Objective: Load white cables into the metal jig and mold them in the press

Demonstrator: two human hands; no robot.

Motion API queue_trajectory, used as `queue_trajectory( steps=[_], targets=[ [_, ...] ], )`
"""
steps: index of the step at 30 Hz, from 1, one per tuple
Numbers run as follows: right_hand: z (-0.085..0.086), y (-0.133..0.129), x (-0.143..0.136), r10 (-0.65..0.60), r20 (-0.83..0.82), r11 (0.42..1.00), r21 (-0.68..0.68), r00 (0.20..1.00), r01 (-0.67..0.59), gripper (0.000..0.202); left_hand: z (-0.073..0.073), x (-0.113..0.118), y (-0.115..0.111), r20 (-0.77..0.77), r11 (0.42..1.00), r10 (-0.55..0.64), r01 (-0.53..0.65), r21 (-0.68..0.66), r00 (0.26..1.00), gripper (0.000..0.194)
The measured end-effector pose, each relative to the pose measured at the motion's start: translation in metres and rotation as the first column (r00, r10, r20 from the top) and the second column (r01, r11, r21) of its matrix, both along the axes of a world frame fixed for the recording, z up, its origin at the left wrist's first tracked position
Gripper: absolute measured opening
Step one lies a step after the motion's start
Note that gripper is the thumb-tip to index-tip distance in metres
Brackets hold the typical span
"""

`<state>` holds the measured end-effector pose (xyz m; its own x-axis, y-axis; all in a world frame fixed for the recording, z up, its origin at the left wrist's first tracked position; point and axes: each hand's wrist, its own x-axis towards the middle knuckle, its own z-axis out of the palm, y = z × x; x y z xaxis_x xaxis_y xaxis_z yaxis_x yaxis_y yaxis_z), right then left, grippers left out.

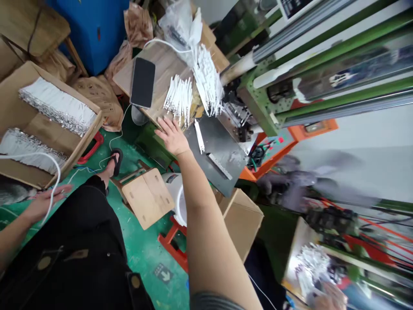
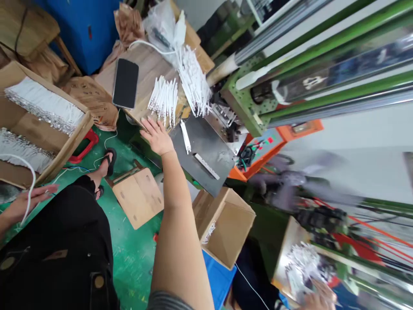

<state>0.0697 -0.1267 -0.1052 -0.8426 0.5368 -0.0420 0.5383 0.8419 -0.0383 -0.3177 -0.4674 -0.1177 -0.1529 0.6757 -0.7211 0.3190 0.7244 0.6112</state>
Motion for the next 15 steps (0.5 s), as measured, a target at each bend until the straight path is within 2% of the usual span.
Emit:
queue_trajectory(
  steps=[3,6,8,11,15],
  targets=[
    [0.0,-0.002,0.0,0.004,-0.029,1.0,0.014,1.0,-0.003,0.036,0.036,0.003,0.026,0.156,0.99,0.005,-0.027,0.138,0.988,0.067],
    [-0.001,-0.003,0.0,0.006,-0.053,1.0,-0.003,0.999,-0.006,0.037,0.078,0.009,0.048,0.165,0.965,-0.016,-0.028,0.259,0.986,0.053],
    [-0.002,-0.004,0.0,0.004,-0.06,1.0,-0.01,0.998,-0.005,0.038,0.1,0.013,0.055,0.179,0.946,-0.013,-0.046,0.321,0.984,0.05],
    [-0.002,-0.006,0.0,-0.01,-0.063,1.0,-0.013,0.998,0.009,0.039,0.118,0.016,0.059,0.199,0.925,-0.045,-0.034,0.379,0.979,0.045],
    [-0.001,-0.01,-0.003,-0.044,-0.057,0.999,-0.006,0.997,0.044,0.041,0.126,0.013,0.066,0.121,0.901,-0.092,0.031,0.432,0.988,0.045]
  ],
)
